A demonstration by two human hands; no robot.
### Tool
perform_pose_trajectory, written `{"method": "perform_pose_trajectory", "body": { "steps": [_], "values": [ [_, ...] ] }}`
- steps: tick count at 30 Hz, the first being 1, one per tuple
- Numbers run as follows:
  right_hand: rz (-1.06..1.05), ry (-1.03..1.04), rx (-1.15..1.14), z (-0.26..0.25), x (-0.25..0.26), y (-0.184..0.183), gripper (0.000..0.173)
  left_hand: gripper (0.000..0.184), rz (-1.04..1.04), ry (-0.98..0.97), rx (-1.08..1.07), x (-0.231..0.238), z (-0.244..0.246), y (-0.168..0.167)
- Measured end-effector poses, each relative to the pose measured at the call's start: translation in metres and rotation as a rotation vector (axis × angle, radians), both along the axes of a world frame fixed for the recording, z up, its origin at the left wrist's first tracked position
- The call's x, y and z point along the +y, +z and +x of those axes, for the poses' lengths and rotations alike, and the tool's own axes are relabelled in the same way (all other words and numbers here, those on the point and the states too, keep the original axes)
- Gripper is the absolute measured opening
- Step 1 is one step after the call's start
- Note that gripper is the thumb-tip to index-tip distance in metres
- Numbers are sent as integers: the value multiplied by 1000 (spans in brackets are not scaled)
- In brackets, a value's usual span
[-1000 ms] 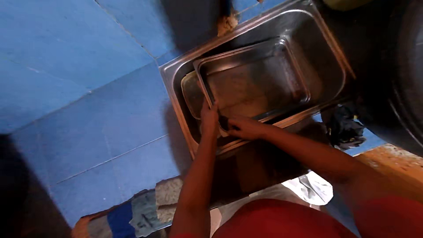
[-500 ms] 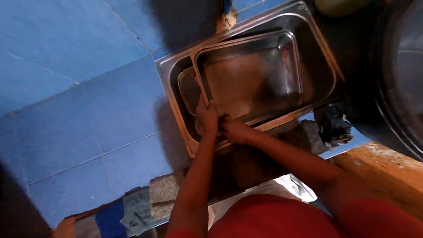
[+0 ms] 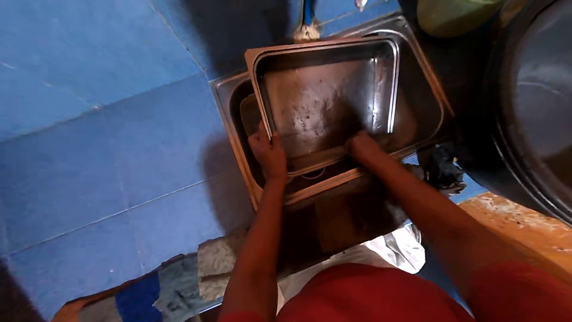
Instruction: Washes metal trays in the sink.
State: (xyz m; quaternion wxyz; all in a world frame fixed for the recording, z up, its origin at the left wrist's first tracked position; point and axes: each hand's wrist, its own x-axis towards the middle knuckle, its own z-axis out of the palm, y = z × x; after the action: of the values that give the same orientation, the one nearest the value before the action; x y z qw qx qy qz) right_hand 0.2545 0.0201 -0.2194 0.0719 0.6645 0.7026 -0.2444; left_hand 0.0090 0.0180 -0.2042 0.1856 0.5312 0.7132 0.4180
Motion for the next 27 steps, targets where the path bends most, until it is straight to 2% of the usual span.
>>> {"method": "perform_pose_trajectory", "body": {
  "steps": [4, 7, 9, 13, 15, 18, 23, 25, 27],
  "values": [
    [83, -24, 378, -102, -13, 12, 39, 49, -66, -9, -2, 1, -2, 2],
    [139, 99, 538, -139, -15, 1, 39, 55, -102, -16, 46, 3, -5, 5],
    [108, 109, 464, -125, -9, 2, 34, 59, -142, -29, 70, 2, -8, 6],
    [77, -38, 220, -41, 19, -9, 36, 62, -178, -6, 47, -6, -7, 8],
    [18, -114, 138, -19, 28, -10, 38, 60, -148, -2, 30, -9, -4, 6],
    [-10, -128, 177, -46, 23, 2, 40, 58, -141, -1, 42, -8, -3, 4],
    [30, 8, 444, -128, -8, 10, 39, 58, -143, 11, 87, -7, -3, 1],
    [2, 81, 471, -133, -8, 5, 41, 58, -123, 18, 93, -8, -2, 1],
    [-21, 138, 468, -113, -1, -9, 38, 58, -127, 30, 77, -9, -2, 0]
  ]
}}
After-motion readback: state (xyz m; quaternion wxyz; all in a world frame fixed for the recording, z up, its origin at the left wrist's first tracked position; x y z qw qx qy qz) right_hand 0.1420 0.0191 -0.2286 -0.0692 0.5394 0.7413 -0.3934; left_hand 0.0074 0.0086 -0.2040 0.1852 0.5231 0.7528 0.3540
